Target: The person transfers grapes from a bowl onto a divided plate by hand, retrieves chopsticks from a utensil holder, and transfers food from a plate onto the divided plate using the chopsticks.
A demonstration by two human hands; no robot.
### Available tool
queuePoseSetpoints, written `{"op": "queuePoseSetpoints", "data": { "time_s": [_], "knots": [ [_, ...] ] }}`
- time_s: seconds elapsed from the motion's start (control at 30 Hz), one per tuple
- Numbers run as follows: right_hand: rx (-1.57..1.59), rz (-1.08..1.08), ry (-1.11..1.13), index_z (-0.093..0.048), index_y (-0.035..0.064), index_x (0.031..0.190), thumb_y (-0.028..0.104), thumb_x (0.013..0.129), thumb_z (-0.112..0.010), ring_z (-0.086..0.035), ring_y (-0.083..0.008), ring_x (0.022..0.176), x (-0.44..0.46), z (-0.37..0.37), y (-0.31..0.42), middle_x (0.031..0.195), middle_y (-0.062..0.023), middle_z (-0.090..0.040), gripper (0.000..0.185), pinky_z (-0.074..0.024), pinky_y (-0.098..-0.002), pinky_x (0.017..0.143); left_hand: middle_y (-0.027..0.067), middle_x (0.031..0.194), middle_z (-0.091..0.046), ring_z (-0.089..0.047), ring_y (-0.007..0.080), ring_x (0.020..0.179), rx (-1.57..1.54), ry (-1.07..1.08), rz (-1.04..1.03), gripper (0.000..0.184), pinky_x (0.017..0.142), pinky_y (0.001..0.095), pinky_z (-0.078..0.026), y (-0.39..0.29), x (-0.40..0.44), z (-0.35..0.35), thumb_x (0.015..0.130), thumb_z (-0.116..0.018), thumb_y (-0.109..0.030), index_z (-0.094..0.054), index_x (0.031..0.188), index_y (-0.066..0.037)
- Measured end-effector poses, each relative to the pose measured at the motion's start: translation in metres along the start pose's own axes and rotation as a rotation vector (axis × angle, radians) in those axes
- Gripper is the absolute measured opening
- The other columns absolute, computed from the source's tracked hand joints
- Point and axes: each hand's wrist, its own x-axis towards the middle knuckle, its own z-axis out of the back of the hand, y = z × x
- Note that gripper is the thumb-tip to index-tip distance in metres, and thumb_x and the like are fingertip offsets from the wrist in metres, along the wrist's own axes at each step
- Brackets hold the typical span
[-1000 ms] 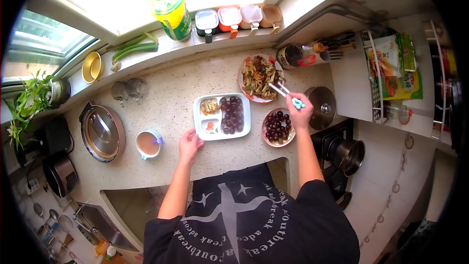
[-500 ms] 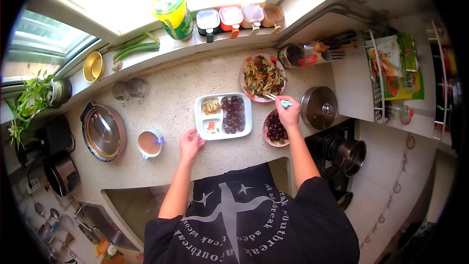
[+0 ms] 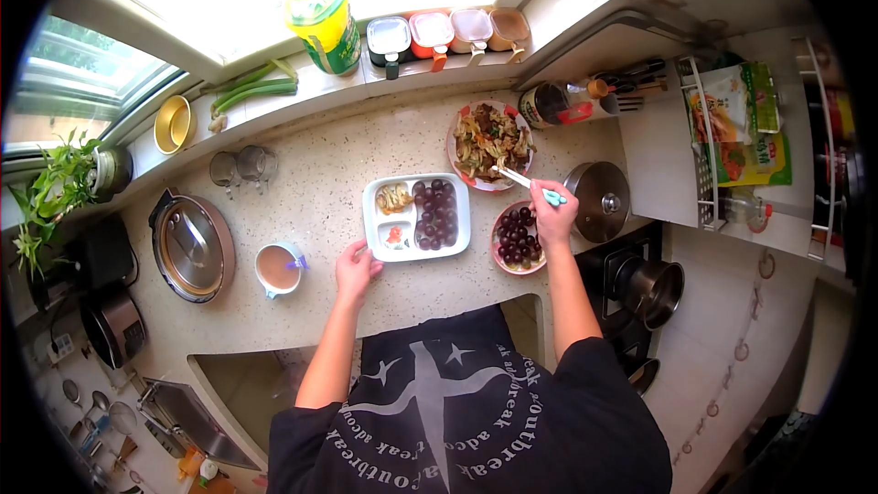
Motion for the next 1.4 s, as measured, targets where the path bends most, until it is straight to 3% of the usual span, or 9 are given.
{"op": "queuePoseSetpoints", "data": {
  "time_s": [0.27,0.47,0.53,0.7,0.9,1.03,1.27,1.33,1.4],
  "knots": [
    [-0.059,-0.010,0.001,-0.075,-0.0015,0.095,0.009,0.093,-0.076,-0.057,-0.0045,0.059,0.004,-0.005,-0.013,0.071,0.0016,-0.066,0.011,-0.0434,-0.0216,0.054,0.0105,0.094,-0.071,-0.071,0.0132,0.074,0.012,-0.003,-0.002,0.035,0.065,0.0238,-0.060,0.000,0.001,0.001,0.103,-0.058,-0.006,-0.057,0.137,0.002],
    [-0.029,0.042,0.177,-0.075,0.0005,0.094,0.010,0.093,-0.075,-0.059,-0.0058,0.064,-0.032,-0.017,0.002,0.074,0.0006,-0.067,0.009,-0.0463,-0.0225,0.058,0.0107,0.097,-0.072,-0.072,0.0131,0.076,0.026,0.004,-0.011,0.033,0.067,0.0236,-0.062,0.001,0.002,0.001,0.104,-0.058,-0.005,-0.059,0.136,0.001],
    [-0.045,-0.034,0.308,-0.075,0.0006,0.093,0.010,0.090,-0.077,-0.064,-0.0078,0.072,-0.055,-0.035,0.024,0.080,-0.0005,-0.071,0.010,-0.0506,-0.0239,0.066,0.0108,0.097,-0.072,-0.072,0.0129,0.076,0.023,0.012,-0.013,0.033,0.067,0.0235,-0.062,0.002,0.002,0.003,0.104,-0.058,-0.005,-0.059,0.136,0.001],
    [-0.114,0.115,0.506,-0.076,0.0034,0.089,0.012,0.087,-0.079,-0.070,-0.0154,0.078,-0.100,-0.088,-0.002,0.084,-0.0072,-0.074,0.010,-0.0533,-0.0282,0.072,0.0113,0.098,-0.073,-0.072,0.0128,0.077,0.019,0.015,-0.009,0.034,0.068,0.0234,-0.062,-0.003,0.000,0.001,0.104,-0.058,-0.005,-0.059,0.137,0.002],
    [-0.252,0.229,0.565,-0.076,0.0033,0.090,0.015,0.082,-0.084,-0.073,-0.0241,0.081,-0.117,-0.115,-0.012,0.089,-0.0123,-0.075,0.016,-0.0565,-0.0339,0.074,0.0115,0.098,-0.072,-0.072,0.0138,0.076,-0.027,0.002,-0.004,0.034,0.065,0.0241,-0.061,0.000,-0.001,0.000,0.102,-0.059,-0.006,-0.060,0.136,0.000],
    [-0.262,0.225,0.530,-0.077,0.0037,0.092,0.017,0.082,-0.084,-0.073,-0.0244,0.081,-0.101,-0.084,0.009,0.090,-0.0115,-0.075,0.019,-0.0568,-0.0335,0.075,0.0118,0.098,-0.073,-0.073,0.0135,0.077,0.008,0.001,-0.009,0.032,0.068,0.0238,-0.063,0.001,0.001,0.000,0.104,-0.058,-0.006,-0.060,0.136,0.000],
    [-0.091,0.066,0.072,-0.076,0.0001,0.098,0.009,0.088,-0.080,-0.063,-0.0069,0.078,-0.023,-0.009,0.019,0.083,-0.0007,-0.071,0.014,-0.0507,-0.0237,0.070,0.0121,0.100,-0.072,-0.072,0.0150,0.077,0.009,0.014,0.020,0.035,0.067,0.0248,-0.061,-0.001,0.001,0.002,0.103,-0.059,-0.006,-0.059,0.137,0.000],
    [-0.173,0.179,0.068,-0.075,-0.0001,0.099,0.009,0.087,-0.080,-0.065,-0.0100,0.075,-0.004,-0.002,0.021,0.083,-0.0036,-0.072,0.016,-0.0518,-0.0268,0.068,0.0117,0.100,-0.072,-0.072,0.0144,0.076,0.006,0.023,0.013,0.036,0.066,0.0244,-0.060,-0.002,0.001,0.002,0.102,-0.059,-0.006,-0.058,0.138,0.001],
    [-0.406,0.507,0.121,-0.075,0.0011,0.098,0.011,0.084,-0.082,-0.069,-0.0188,0.073,0.008,-0.001,0.030,0.084,-0.0091,-0.073,0.019,-0.0537,-0.0309,0.068,0.0115,0.099,-0.072,-0.072,0.0141,0.076,0.003,0.029,0.009,0.036,0.066,0.0242,-0.060,-0.002,0.001,0.003,0.102,-0.059,-0.006,-0.058,0.138,0.001]
  ]
}}
